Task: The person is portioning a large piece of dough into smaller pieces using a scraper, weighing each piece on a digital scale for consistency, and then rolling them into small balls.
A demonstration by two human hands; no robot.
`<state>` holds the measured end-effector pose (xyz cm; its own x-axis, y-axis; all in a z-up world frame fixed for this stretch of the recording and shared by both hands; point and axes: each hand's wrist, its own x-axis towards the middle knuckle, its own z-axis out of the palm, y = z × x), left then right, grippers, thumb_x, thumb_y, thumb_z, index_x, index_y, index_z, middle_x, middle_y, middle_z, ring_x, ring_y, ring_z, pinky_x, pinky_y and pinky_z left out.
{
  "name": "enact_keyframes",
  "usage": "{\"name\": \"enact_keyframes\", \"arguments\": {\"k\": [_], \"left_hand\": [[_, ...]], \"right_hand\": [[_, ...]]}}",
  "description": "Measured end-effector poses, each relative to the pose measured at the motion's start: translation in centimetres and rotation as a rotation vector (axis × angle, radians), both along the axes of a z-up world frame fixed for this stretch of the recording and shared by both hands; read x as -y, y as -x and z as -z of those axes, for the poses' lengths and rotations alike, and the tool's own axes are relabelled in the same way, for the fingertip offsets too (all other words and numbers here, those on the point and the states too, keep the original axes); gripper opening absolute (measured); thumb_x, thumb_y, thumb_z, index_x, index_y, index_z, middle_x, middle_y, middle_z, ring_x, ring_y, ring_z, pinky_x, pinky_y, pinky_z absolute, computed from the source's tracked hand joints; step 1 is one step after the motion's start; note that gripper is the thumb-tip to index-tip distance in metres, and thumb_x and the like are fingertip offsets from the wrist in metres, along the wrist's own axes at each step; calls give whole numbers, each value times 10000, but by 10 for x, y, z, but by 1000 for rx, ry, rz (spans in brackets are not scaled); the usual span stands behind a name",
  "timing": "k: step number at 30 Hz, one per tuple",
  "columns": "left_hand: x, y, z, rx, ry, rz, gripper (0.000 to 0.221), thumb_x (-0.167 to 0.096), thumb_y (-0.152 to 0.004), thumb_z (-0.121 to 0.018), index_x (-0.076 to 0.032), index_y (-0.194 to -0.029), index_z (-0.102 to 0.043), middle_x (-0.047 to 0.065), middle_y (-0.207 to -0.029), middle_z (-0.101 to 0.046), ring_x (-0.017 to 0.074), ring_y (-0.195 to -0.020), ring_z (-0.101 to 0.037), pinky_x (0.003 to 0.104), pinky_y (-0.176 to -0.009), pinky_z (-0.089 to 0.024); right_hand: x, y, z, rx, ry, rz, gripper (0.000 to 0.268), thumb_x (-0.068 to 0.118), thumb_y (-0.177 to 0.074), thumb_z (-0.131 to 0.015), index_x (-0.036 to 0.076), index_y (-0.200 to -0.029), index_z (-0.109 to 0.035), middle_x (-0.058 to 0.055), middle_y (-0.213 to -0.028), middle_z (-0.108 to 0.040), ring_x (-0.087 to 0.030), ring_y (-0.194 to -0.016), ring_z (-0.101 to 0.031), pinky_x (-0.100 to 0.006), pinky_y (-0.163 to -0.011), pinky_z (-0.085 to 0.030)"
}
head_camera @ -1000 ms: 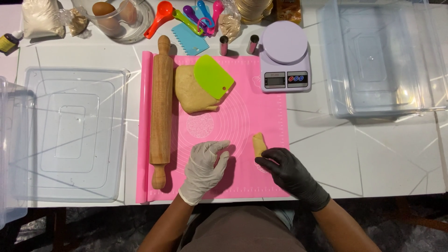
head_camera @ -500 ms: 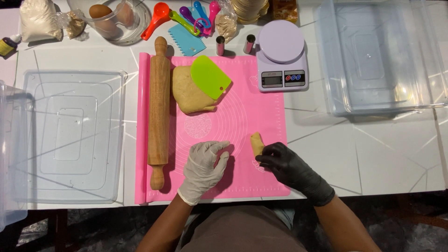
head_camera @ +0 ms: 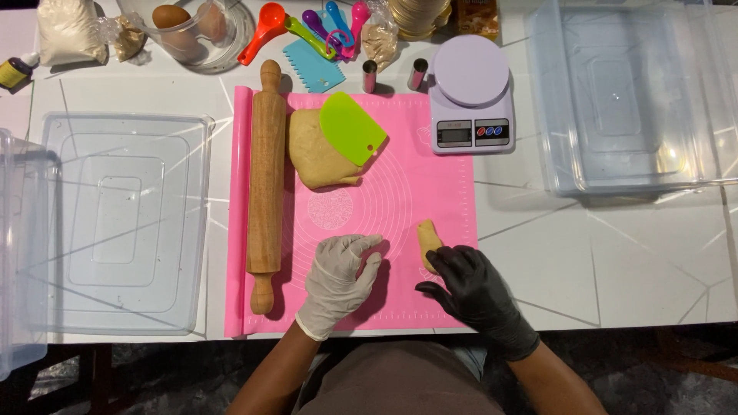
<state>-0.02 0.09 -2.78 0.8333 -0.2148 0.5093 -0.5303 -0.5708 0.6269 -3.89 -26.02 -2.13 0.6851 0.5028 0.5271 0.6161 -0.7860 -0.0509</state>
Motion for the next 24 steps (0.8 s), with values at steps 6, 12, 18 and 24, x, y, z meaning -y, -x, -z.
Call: {"name": "enact_keyframes", "arguments": {"k": [6,12,18,24], "left_hand": [[1,-1,-9,15,7,7,250,-187,-853,-747,-161,-1101,-769,10,-901,-733,236,-850,-731,385,-764,-552],[0,0,-9,2,21,-7,245,-181,-854,-749,-158,-1097,-768,5,-913,-740,233,-856,-730,388,-767,-551],[2,-1,-9,2,0,-3,277,-212,-853,-747,-182,-1127,-762,14,-888,-709,253,-791,-698,391,-738,-542],[0,-1,-8,-3,28,1,271,-180,-848,-741,-164,-1117,-766,36,-882,-710,272,-795,-706,399,-725,-543]], "right_hand": [[-3,-3,5,148,150,99,254,196,-925,-718,104,-1161,-723,-91,-1008,-589,-303,-855,-642,-367,-721,-547],[2,0,19,182,87,132,250,145,-940,-687,93,-1185,-697,-99,-1066,-704,-317,-909,-682,-381,-819,-582],[4,-18,16,28,-9,139,247,25,-926,-616,111,-1127,-729,-128,-1088,-666,-339,-969,-665,-414,-819,-558],[-39,-10,-6,95,-96,181,346,100,-988,-562,3,-1304,-665,-212,-1320,-636,-379,-1202,-641,-440,-1027,-509]]}}
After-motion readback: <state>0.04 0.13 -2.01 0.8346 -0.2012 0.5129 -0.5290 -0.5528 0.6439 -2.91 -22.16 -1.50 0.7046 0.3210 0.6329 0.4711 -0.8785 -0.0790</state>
